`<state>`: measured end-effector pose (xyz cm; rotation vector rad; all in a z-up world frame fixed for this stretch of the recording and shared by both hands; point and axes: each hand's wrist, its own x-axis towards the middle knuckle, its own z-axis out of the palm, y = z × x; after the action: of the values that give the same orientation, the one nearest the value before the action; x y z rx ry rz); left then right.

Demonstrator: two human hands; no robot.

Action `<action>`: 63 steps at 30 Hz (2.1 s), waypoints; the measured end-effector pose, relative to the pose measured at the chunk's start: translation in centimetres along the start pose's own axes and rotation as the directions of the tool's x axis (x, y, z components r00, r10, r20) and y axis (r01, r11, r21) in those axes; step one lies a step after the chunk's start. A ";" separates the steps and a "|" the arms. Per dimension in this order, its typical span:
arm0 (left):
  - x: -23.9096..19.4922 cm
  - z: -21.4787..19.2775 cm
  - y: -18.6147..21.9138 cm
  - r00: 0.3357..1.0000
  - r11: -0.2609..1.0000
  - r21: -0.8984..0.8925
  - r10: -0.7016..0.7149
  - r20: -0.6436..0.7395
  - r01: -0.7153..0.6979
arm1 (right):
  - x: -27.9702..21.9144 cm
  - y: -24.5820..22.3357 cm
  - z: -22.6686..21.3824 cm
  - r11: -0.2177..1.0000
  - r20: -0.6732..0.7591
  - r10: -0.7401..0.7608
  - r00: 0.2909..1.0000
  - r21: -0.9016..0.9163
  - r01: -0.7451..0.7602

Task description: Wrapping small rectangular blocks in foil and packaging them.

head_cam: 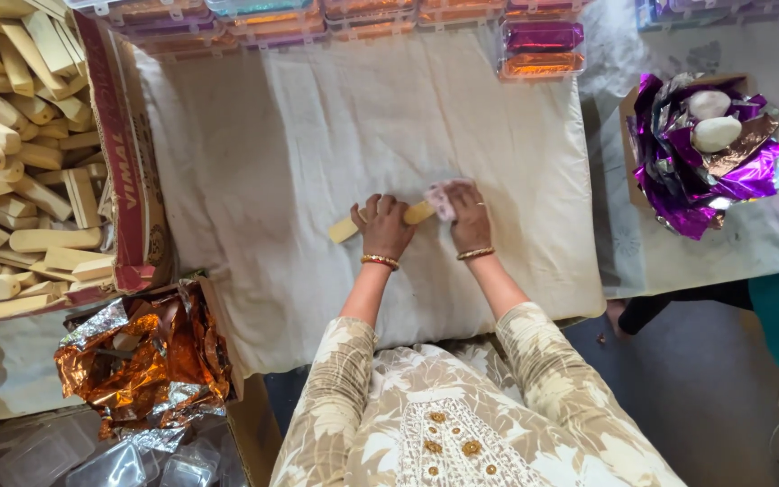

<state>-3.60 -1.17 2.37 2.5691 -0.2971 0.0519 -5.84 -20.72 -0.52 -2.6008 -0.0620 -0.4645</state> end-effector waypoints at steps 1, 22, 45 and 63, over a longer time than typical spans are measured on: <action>0.0 1.0 -0.4 1.000 1.000 -0.002 0.000 -0.001 0.000 | 0.4 -1.3 0.0 1.000 0.000 -0.001 1.000 -0.002 0.001; -1.4 6.0 -0.5 0.996 0.979 -0.187 -0.085 -0.030 0.078 | -4.5 -4.4 3.7 0.967 0.038 0.178 0.983 0.178 -0.182; -1.9 3.0 -5.5 0.978 0.980 -0.002 0.197 0.073 -0.197 | -2.2 -3.4 2.9 0.990 0.117 0.135 0.984 0.022 -0.139; -2.1 3.5 -4.4 0.986 0.970 -0.184 -0.144 0.079 0.157 | -4.7 -9.2 -0.3 0.994 0.149 -0.034 0.988 0.105 0.018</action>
<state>-4.81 1.03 -3.09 2.3977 -0.1235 -0.1112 -11.53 -12.61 2.47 -2.5313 -0.1671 -0.2654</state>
